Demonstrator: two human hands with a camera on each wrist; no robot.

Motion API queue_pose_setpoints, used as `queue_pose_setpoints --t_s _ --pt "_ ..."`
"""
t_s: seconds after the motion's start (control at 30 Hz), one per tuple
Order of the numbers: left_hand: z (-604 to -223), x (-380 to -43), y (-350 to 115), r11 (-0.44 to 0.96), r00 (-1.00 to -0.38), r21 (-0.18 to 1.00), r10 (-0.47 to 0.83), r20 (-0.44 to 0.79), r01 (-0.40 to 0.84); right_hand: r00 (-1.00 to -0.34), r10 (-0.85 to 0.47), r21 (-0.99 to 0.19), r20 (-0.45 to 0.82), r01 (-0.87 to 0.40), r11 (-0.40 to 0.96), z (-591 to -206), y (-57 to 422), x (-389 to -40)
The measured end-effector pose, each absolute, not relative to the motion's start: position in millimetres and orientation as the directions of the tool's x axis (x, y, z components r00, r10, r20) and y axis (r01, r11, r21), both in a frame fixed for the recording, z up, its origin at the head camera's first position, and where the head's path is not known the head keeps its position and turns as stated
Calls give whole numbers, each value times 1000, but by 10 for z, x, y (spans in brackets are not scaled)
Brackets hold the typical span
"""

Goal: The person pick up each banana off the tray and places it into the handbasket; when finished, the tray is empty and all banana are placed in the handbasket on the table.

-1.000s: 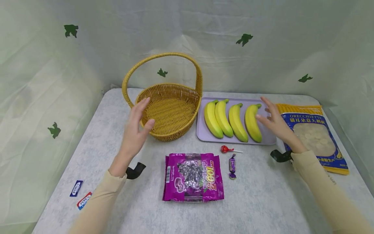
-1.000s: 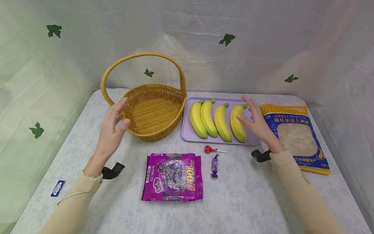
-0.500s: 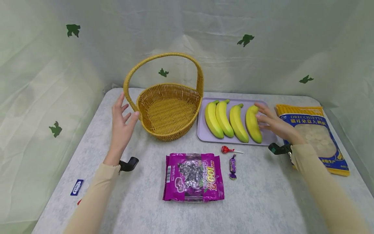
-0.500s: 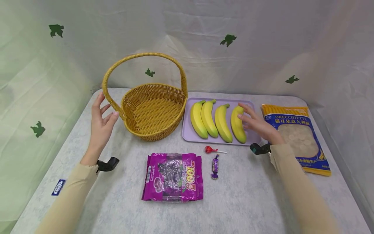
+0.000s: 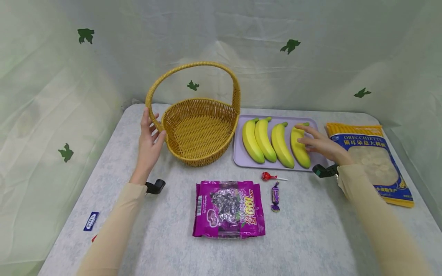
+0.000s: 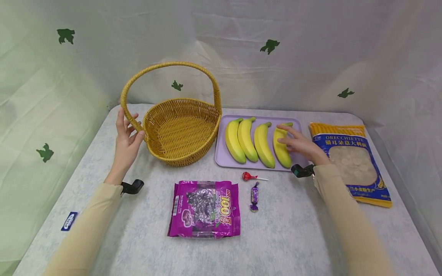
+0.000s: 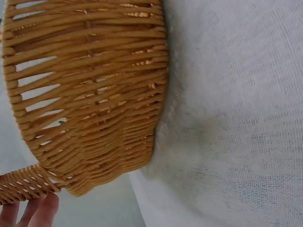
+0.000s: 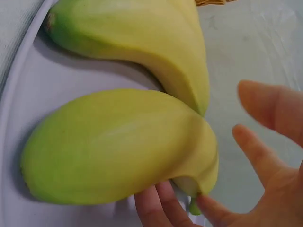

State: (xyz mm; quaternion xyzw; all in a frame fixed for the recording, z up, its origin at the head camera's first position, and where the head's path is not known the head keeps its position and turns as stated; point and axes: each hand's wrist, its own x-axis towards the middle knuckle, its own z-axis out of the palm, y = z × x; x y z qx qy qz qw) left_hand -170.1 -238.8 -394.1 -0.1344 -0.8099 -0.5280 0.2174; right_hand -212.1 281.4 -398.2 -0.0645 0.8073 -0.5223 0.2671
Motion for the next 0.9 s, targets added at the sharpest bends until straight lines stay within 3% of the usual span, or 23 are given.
queue_pose_setpoints --t_s 0.4,0.9 --pt "-3984 -1726 -2424 429 -857 773 7 515 468 -880 -316 -796 -355 107 596 -4047 2723 -2167" --pt "-3995 -1724 -2425 443 -856 765 7 518 467 -895 -316 -833 -317 103 543 -3877 2658 -2057"
